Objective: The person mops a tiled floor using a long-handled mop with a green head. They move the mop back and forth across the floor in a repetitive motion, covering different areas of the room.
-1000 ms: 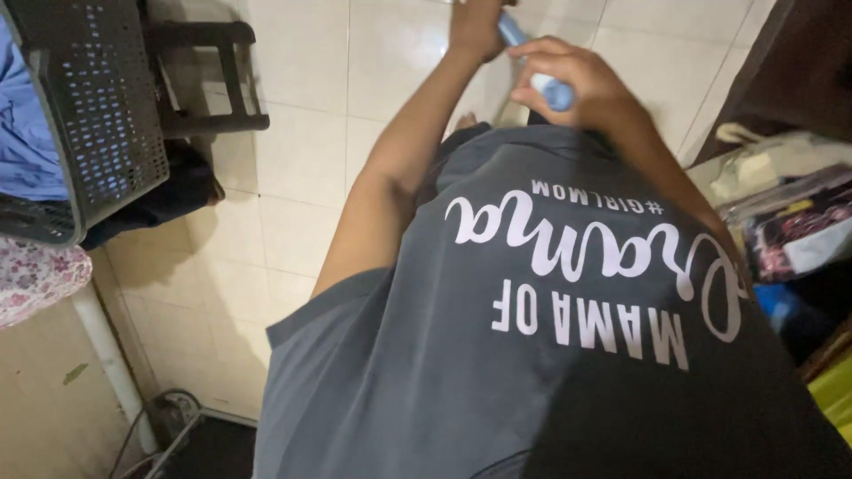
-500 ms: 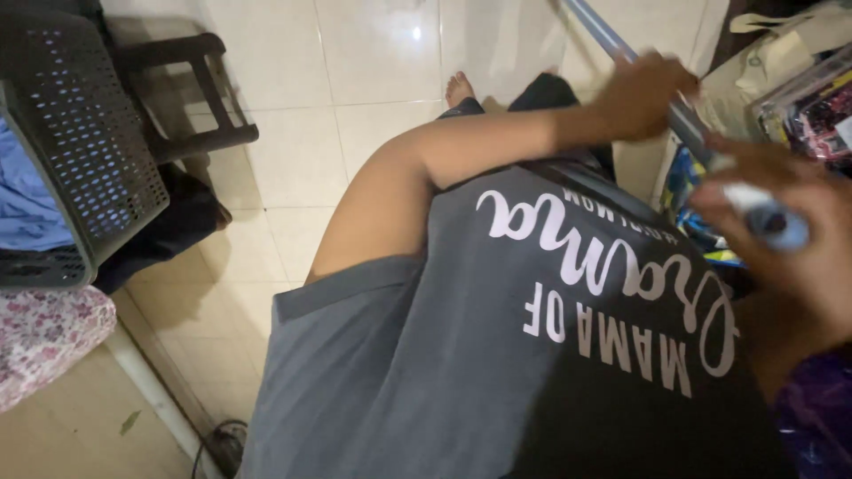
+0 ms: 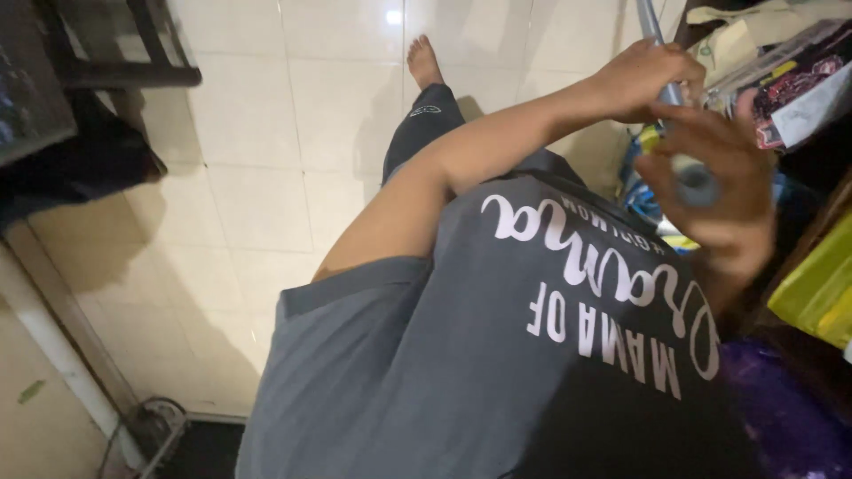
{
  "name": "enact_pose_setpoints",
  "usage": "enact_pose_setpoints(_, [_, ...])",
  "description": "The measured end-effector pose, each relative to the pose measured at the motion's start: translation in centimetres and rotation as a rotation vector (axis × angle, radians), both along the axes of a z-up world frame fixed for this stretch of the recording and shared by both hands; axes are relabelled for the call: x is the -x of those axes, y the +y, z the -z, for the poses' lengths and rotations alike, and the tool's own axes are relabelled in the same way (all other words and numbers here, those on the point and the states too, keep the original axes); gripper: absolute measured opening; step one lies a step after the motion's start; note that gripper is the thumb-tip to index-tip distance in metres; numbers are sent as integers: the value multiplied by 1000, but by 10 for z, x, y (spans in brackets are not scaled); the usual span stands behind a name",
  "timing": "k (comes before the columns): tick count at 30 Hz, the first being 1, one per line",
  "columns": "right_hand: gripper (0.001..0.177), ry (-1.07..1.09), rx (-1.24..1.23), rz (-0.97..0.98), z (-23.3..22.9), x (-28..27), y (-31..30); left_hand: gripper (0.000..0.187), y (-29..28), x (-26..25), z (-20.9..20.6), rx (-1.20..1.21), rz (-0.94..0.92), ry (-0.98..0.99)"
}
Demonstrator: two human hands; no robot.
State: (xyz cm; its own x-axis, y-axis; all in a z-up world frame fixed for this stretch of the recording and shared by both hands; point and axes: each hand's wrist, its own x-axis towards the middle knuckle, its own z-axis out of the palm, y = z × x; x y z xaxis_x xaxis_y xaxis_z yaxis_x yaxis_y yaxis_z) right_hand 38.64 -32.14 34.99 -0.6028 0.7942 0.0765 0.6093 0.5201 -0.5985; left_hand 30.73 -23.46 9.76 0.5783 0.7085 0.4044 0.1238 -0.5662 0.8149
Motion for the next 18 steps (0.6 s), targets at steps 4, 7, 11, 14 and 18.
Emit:
enact_pose_setpoints(4, [16, 33, 201, -98, -25, -48, -39, 26, -66, -2, -43, 73, -135, 261])
enact_pose_setpoints(7, [21, 206, 268, -144, -28, -37, -65, 26, -118, 27, -38, 155, -268, 437])
enact_pose_setpoints(11, [4, 310, 365, -173, 63, -25, -84, 52, -159, 92, 27, 203, -464, 573])
enact_pose_setpoints(14, [11, 210, 376, -264, 121, -1, -92, 50, -174, 150, 92, 101, -624, 982])
enact_pose_setpoints(18, [9, 207, 412, -331, 137, 4, -112, 58, -184, 166, 132, 275, -490, 904])
